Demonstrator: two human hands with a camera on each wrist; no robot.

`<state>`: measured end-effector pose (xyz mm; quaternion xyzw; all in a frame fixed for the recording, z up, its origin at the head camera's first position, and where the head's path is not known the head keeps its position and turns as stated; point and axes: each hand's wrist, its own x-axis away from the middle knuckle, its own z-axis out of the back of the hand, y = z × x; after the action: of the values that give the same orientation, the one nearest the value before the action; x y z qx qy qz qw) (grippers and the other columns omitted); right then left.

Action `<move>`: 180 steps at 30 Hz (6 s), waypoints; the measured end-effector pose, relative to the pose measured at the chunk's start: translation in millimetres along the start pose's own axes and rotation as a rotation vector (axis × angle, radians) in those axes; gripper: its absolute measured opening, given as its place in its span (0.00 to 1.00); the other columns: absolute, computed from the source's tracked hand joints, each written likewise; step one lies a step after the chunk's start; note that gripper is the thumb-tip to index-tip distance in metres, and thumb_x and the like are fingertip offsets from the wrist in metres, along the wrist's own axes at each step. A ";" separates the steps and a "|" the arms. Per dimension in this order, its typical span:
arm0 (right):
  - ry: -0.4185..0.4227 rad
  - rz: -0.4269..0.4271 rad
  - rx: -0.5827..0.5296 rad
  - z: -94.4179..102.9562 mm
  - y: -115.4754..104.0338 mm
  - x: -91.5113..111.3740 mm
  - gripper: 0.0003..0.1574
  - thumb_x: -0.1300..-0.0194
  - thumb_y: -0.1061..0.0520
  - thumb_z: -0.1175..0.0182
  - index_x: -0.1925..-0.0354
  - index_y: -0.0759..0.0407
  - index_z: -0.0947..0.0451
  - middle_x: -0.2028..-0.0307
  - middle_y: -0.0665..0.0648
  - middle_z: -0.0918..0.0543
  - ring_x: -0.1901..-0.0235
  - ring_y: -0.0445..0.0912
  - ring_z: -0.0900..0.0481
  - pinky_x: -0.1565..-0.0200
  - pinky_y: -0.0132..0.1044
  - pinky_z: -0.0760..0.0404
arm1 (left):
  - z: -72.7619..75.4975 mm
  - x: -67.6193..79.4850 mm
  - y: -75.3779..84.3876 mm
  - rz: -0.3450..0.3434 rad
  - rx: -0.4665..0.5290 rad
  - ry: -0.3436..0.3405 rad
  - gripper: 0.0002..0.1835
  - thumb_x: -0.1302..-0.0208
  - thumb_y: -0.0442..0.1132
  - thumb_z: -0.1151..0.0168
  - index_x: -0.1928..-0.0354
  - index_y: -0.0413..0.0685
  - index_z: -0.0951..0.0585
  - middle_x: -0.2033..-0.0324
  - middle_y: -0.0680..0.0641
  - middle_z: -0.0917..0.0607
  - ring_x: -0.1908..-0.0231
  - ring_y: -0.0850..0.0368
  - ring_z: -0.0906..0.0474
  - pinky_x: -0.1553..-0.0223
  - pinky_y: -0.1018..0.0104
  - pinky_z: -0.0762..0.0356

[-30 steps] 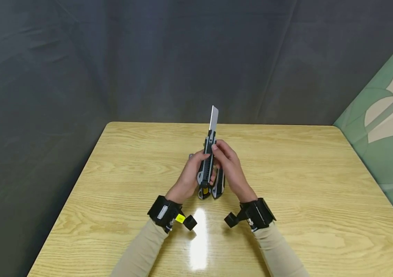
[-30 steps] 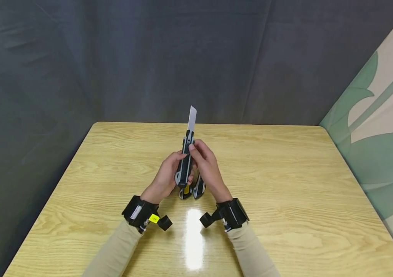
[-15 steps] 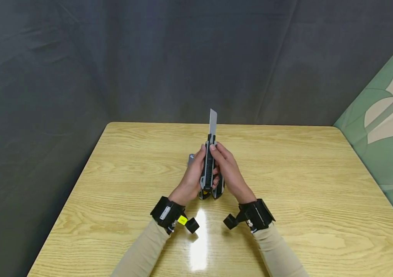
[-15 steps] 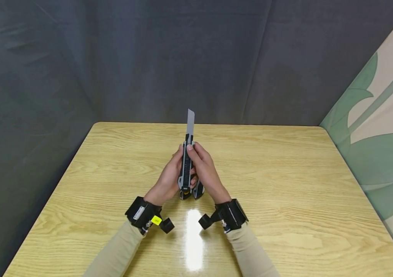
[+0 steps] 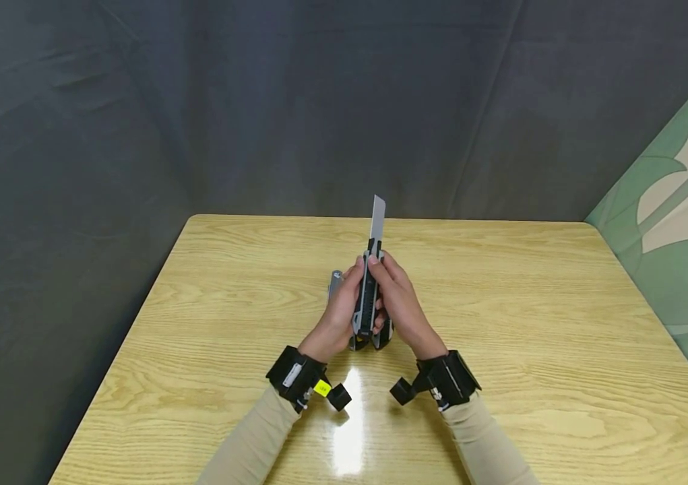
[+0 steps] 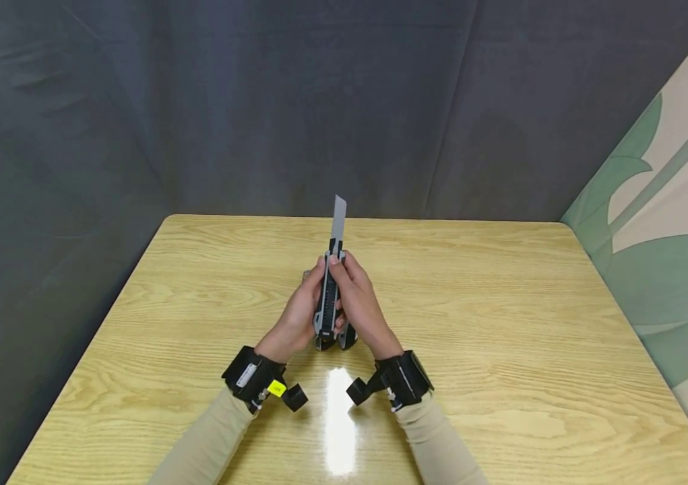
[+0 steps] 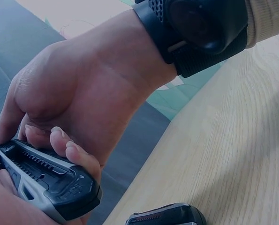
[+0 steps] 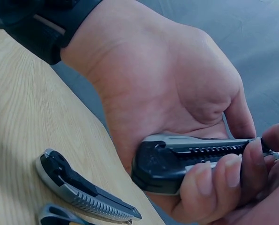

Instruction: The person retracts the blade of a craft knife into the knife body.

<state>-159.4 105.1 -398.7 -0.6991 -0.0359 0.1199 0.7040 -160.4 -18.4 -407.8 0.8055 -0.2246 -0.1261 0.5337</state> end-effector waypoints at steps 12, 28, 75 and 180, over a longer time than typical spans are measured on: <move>-0.010 -0.004 -0.014 -5.0 -19.9 5.8 0.23 0.23 0.50 0.65 0.47 0.66 0.34 0.60 0.56 0.21 0.66 0.59 0.28 0.70 0.40 0.25 | -0.3 0.5 0.2 0.011 0.004 0.034 0.23 0.29 0.64 0.69 0.53 0.55 0.35 0.79 0.50 0.29 0.86 0.53 0.32 0.86 0.66 0.29; -0.007 0.035 -0.004 -2.9 -0.8 1.8 0.24 0.24 0.43 0.65 0.49 0.60 0.34 0.58 0.59 0.23 0.65 0.56 0.28 0.68 0.41 0.26 | 0.1 0.4 -0.2 0.012 -0.005 0.045 0.23 0.29 0.64 0.68 0.52 0.56 0.34 0.81 0.51 0.29 0.87 0.54 0.33 0.87 0.67 0.29; 0.070 0.027 -0.003 -14.5 -27.7 12.5 0.22 0.23 0.52 0.66 0.49 0.69 0.36 0.57 0.61 0.26 0.62 0.53 0.29 0.61 0.42 0.26 | -4.2 0.5 -2.8 -0.020 -0.080 0.077 0.24 0.29 0.65 0.70 0.49 0.58 0.36 0.78 0.47 0.31 0.87 0.53 0.34 0.87 0.65 0.29; -0.147 0.042 -0.034 0.8 2.8 0.9 0.19 0.24 0.50 0.61 0.43 0.60 0.43 0.58 0.62 0.33 0.65 0.53 0.32 0.66 0.36 0.29 | -0.2 -0.1 1.7 -0.001 0.080 0.038 0.22 0.28 0.63 0.69 0.55 0.54 0.35 0.82 0.52 0.29 0.89 0.55 0.36 0.89 0.66 0.33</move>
<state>-158.9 106.0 -401.6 -0.7008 -0.0749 0.1848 0.6849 -160.8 -18.7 -406.1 0.8286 -0.2187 -0.1021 0.5051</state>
